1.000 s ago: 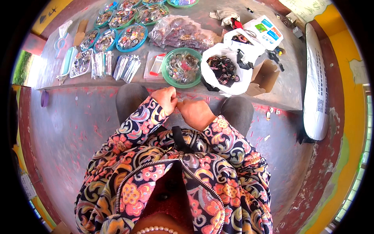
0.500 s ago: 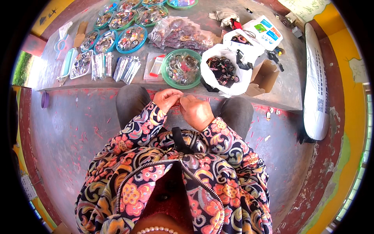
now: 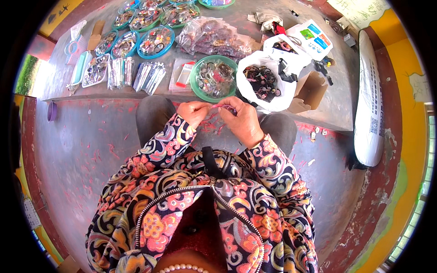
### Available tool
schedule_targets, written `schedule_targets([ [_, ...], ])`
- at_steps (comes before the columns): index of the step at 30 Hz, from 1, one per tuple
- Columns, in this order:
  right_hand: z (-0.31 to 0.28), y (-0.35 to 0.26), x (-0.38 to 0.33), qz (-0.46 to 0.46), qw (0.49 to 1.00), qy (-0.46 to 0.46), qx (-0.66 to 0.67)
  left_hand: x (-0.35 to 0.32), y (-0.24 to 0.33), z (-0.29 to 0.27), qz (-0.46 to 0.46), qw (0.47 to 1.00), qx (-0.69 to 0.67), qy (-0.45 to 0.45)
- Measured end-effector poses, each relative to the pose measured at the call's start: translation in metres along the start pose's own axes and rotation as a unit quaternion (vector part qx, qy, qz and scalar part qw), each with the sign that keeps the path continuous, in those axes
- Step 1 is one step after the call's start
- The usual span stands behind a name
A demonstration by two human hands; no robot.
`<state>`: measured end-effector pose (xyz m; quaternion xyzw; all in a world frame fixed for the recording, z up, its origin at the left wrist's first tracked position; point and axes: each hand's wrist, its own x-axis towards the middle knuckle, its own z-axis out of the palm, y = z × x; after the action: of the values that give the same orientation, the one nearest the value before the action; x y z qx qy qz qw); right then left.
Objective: The person sits on the floor and assembles small keychains by hand. They pick up small plastic charms and metal rings, attach the charms to the rings, and place the finished keychains into a green plastic bowl.
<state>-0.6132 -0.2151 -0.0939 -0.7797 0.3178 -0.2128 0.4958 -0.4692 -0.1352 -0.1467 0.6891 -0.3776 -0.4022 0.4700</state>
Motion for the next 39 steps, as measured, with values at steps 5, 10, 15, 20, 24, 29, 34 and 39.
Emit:
schedule_targets([
  [5,0.006,0.000,0.002,-0.002,1.000,-0.009,0.026,0.003,-0.009,0.010,0.056,0.998,0.012,0.006],
  [10,0.001,-0.008,0.003,0.169,0.960,-0.021,0.223,-0.006,0.016,0.007,-0.003,0.999,0.038,-0.027],
  [15,0.007,0.010,0.004,0.245,0.924,0.007,0.293,-0.005,0.007,0.006,-0.021,0.999,-0.023,-0.042],
  [20,0.013,0.018,0.000,0.009,0.995,0.044,0.086,-0.001,0.002,0.009,0.010,0.998,-0.056,-0.027],
  [24,0.008,0.011,-0.001,-0.189,0.956,0.064,-0.216,0.004,-0.009,0.008,-0.012,0.999,-0.011,-0.029],
  [29,0.009,0.008,-0.007,-0.262,0.883,0.033,-0.389,0.003,-0.005,0.008,-0.013,0.999,0.015,-0.027],
  [34,0.014,0.015,-0.005,-0.278,0.868,0.033,-0.411,0.002,-0.005,0.009,-0.004,0.997,0.061,-0.049],
  [39,0.016,0.015,-0.005,-0.255,0.868,0.019,-0.426,0.001,-0.009,0.014,0.054,0.992,0.105,-0.053],
])
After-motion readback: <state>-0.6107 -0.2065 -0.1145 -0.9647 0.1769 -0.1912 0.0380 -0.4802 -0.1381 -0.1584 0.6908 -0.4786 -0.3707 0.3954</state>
